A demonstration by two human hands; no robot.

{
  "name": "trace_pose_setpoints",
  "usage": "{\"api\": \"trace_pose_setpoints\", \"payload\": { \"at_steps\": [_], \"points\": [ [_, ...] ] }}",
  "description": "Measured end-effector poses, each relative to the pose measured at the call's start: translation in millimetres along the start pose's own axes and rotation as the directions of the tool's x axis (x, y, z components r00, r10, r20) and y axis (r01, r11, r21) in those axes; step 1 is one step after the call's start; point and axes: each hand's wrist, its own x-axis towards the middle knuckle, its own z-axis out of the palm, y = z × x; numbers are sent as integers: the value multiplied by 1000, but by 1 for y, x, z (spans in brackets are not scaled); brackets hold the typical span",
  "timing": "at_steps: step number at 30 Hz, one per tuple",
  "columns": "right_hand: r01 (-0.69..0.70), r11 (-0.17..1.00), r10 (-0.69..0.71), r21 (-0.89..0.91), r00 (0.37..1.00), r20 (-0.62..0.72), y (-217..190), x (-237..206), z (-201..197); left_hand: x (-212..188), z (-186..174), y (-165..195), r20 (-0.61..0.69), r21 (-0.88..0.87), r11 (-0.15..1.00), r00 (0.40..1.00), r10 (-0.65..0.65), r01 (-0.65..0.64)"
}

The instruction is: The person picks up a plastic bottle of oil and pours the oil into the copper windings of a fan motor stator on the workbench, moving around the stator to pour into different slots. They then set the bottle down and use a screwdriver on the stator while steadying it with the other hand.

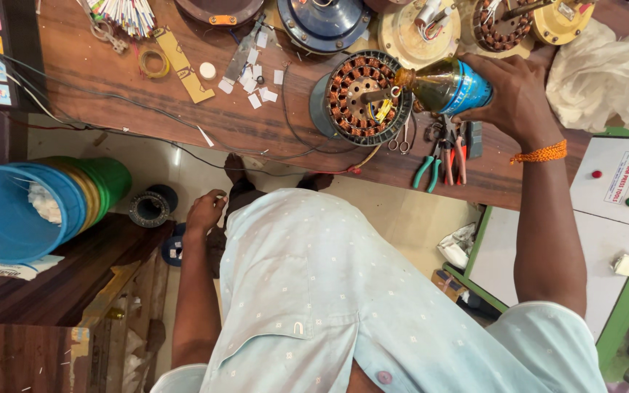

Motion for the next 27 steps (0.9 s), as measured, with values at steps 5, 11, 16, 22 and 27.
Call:
{"api": "trace_pose_setpoints", "payload": {
  "at_steps": [5, 11, 16, 22, 27],
  "points": [
    [0, 1000, -1, 17, 999, 44, -1, 0, -5, -4, 6, -6, -10, -58, 998, 1000, 28, -28],
    [13, 1000, -11, -27, 998, 58, -4, -12, -5, -6, 16, -17, -54, -122, 989, 995, 82, -88],
    [-41, 999, 40, 15, 997, 68, -5, -20, 1, -7, 10, -24, -8, -296, 955, 1000, 11, -13],
    [-72, 993, 68, 97, 997, 44, -9, -34, 11, -4, 0, -24, -23, -376, 927, 1000, -1, -8],
    [-116, 990, 114, 80, 993, 37, -16, -46, 19, -1, -5, -23, -13, -400, 917, 1000, 15, -19]
  ]
}}
